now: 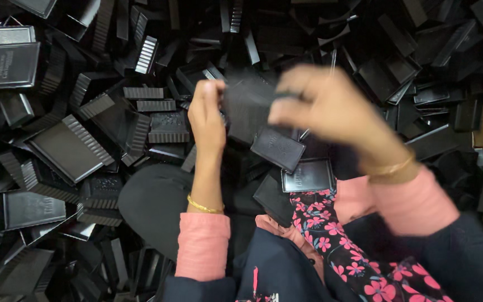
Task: The person sits on the floor and repeatedly picks up black plastic case halves, snaps them together, and places the assembled units into a cardboard box. The process continues with many identical cases.
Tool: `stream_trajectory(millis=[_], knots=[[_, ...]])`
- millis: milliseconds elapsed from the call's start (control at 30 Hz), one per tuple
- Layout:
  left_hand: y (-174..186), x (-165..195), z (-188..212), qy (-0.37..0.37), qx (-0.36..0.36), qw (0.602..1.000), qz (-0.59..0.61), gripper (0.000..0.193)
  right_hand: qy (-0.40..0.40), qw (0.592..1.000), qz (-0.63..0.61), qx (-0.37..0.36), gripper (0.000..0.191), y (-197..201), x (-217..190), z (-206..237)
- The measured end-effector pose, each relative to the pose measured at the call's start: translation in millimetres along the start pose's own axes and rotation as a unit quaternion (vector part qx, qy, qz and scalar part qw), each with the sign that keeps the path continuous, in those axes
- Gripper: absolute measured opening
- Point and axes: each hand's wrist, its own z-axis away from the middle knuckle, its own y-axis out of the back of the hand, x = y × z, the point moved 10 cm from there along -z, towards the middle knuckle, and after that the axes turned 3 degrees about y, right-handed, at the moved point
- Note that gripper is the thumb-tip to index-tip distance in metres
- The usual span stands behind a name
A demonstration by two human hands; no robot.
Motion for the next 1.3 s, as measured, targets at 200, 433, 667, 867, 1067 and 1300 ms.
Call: stream_trajectory(millis=[200, 433, 667, 867, 1067, 1300], knots=[[-52.3, -32.9, -3.1, -0.030, -0.098, 0.878, -0.467, 0.044, 0.016, 0.885, -0.401, 0.236, 0.018, 76.3, 55.9, -28.6], [12.8, -3.1, -5.9, -0.051, 0.021, 0.965, -0.256, 0.049, 0.029, 0.986, 0.146, 0.075, 0.052, -108.9, 100.7, -18.7], [25.7, 0.2, -10.0, 0.036, -0.030, 0.928, 0.371, 0.047, 0.037, 0.913, 0.401, -0.069, 0.017, -155.9, 117.8, -47.4], [-24.4, -32.8, 5.2, 0.206, -0.051, 0.844, 0.493, 0.061, -0.087, 0.963, 0.136, 0.215, 0.023, -13.9, 84.9, -19.9], [-46.4, -43.5, 19.4, 0.187, -0.078, 0.873, 0.444, 0.047, 0.032, 0.996, -0.025, 0.077, 0.065, -67.1, -1.0, 18.1], [-51.1, -50.9, 22.7, 0.196, -0.089, 0.913, 0.348, 0.053, -0.214, 0.936, -0.209, 0.186, 0.063, -74.5, 69.0, 36.5]])
